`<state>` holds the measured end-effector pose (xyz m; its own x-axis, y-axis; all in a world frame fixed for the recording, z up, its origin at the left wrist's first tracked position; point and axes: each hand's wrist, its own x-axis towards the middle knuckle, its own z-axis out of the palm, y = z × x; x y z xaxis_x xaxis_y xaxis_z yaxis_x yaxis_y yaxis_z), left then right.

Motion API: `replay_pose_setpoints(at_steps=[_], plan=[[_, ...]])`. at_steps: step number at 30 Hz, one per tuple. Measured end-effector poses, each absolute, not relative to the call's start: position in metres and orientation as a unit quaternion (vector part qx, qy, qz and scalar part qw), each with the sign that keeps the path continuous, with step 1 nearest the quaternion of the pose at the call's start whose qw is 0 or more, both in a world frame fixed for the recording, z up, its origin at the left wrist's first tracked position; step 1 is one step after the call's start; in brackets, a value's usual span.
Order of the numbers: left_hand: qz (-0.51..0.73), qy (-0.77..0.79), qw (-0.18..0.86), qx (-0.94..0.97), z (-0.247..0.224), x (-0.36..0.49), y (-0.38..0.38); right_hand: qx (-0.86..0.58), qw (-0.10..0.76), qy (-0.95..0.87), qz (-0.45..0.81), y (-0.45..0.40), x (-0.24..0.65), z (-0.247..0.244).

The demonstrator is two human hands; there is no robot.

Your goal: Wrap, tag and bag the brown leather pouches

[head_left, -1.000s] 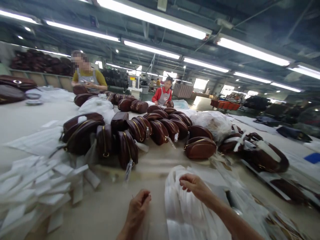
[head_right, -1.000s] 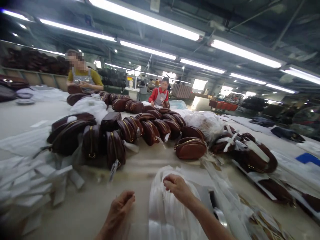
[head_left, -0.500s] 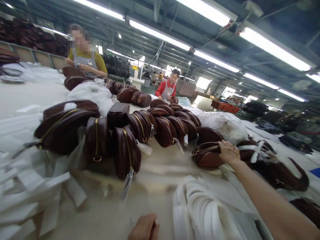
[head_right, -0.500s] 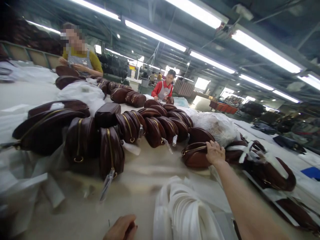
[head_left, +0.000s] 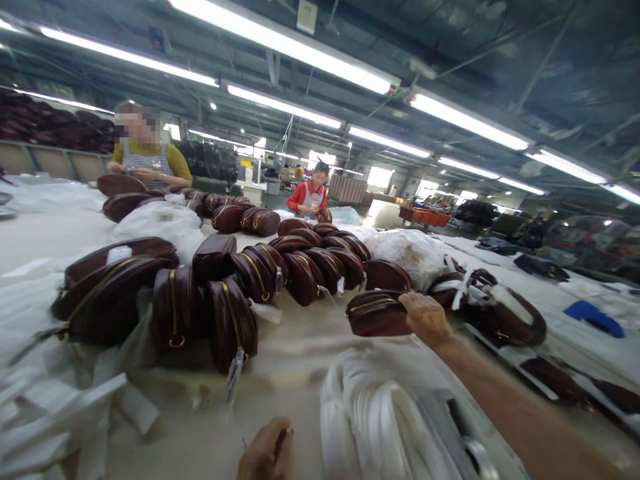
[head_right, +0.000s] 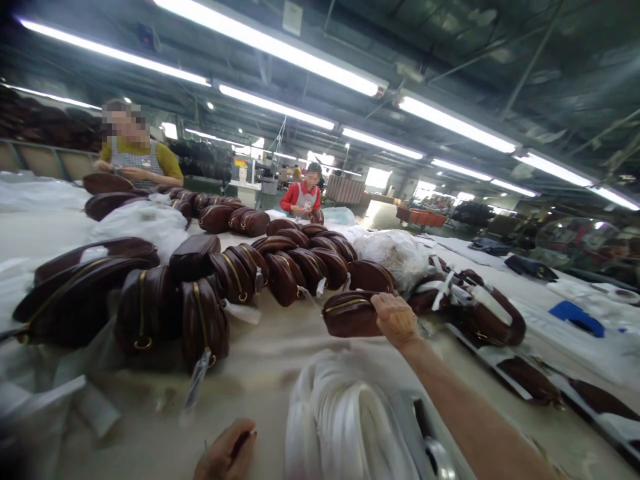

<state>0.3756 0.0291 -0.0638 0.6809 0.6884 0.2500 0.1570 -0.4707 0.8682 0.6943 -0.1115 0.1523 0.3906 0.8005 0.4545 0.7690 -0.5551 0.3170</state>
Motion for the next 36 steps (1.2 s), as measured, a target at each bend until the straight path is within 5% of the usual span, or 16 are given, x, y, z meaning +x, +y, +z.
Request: replay_pose_setpoints(at_steps=[7,13,17,24,28,36], plan=[[0.336,0.373,0.637,0.585,-0.003,0.348,0.025,0.617,-0.092,0.696,0.355,-0.146,0.568,0.198],[0.529,0.401,0.498,0.558,0.059,0.240,0.010,0.435,-0.160,0.847,0.260,-0.154,0.459,0.158],[0.324,0.204,0.433,0.816,0.100,0.179,-0.014,0.379,-0.185,0.886,0.195,-0.159,0.412,0.124],[0.179,-0.041,0.137,0.973,0.129,0.189,-0.043,0.505,-0.254,0.820,0.088,-0.181,0.388,0.134],[0.228,-0.068,0.117,0.964,0.107,0.210,-0.036,0.639,-0.324,0.689,0.112,-0.229,0.357,0.119],[0.344,0.029,0.061,0.936,0.096,0.207,-0.069,0.696,-0.300,0.616,0.215,-0.250,0.348,0.077]])
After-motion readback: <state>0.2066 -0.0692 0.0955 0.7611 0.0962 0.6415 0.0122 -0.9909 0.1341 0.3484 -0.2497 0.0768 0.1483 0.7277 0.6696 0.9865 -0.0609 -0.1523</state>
